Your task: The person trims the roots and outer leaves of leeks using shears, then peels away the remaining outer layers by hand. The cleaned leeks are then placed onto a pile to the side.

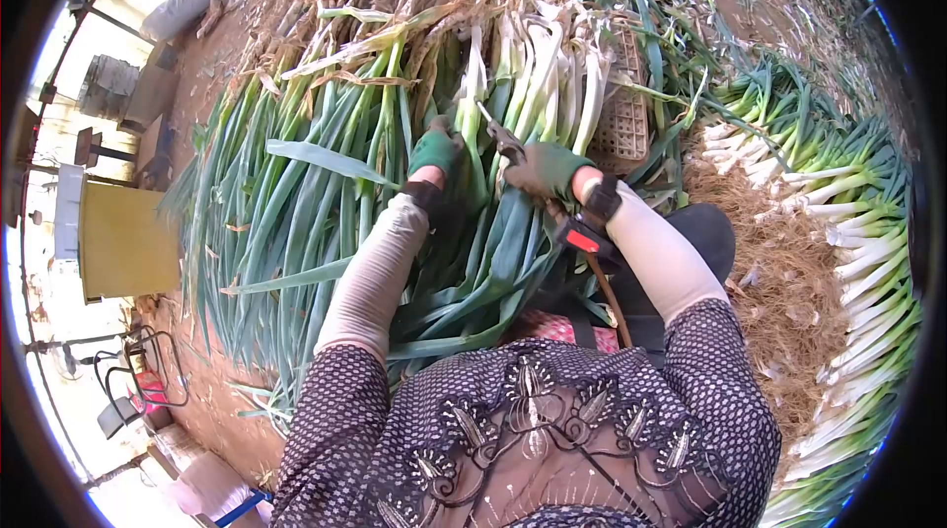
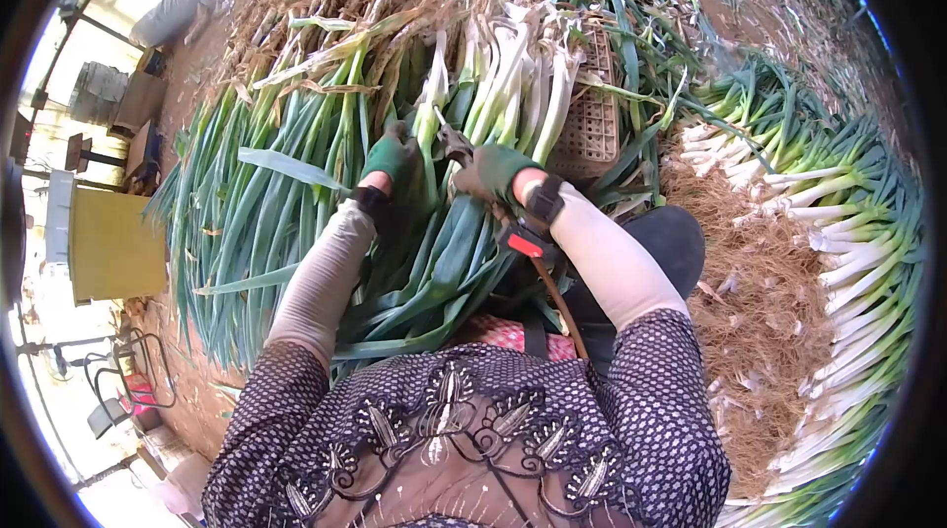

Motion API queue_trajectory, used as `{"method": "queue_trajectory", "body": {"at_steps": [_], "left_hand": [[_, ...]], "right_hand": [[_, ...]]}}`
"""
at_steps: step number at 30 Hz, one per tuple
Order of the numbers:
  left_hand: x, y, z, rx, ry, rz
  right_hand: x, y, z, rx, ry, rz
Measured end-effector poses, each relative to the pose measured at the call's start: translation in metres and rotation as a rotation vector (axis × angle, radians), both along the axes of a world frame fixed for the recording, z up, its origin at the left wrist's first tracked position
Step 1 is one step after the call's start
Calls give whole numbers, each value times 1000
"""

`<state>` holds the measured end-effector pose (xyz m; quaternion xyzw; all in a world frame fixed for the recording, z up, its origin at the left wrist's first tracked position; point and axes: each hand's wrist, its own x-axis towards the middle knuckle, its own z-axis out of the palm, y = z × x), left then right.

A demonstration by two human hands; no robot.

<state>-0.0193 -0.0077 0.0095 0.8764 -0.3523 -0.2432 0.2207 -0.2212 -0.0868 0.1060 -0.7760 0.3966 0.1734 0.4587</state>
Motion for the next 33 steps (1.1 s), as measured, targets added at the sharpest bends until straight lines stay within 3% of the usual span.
{"method": "queue_trajectory", "body": {"at_steps": [4, 10, 11, 12, 15, 17, 19, 23, 27, 29, 30, 33], "left_hand": [[-31, 8, 33, 51, -576, -214], [-17, -10, 44, 216, -4, -197], [-13, -16, 39, 244, 67, -197], [-7, -21, 27, 253, 84, -221], [-8, -16, 7, 112, 85, -176], [-13, -7, 9, 7, 360, -117], [-22, 10, 28, -98, 574, -81], [-37, 59, 107, -287, 805, 8], [-12, 84, 127, -449, 791, 12], [-14, 71, 158, -543, 711, -81], [-20, 60, 177, -559, 669, -117], [-23, 10, 185, -426, 449, -213]], "right_hand": [[36, -33, -9, -25, 2, -29], [69, -73, -26, -185, -84, 157], [76, -75, -30, -136, -26, -21], [81, -76, -21, -237, 114, 120], [81, -82, -30, -245, 75, 75], [74, -81, -37, -142, 26, -99], [62, -77, -32, -166, 37, -46], [7, -88, -27, -271, -108, -153], [-63, -130, -75, -386, -75, -311], [-86, -137, -83, -272, 52, -366], [-91, -142, -102, -428, 177, -340], [-92, -124, -103, -506, -21, -395]]}}
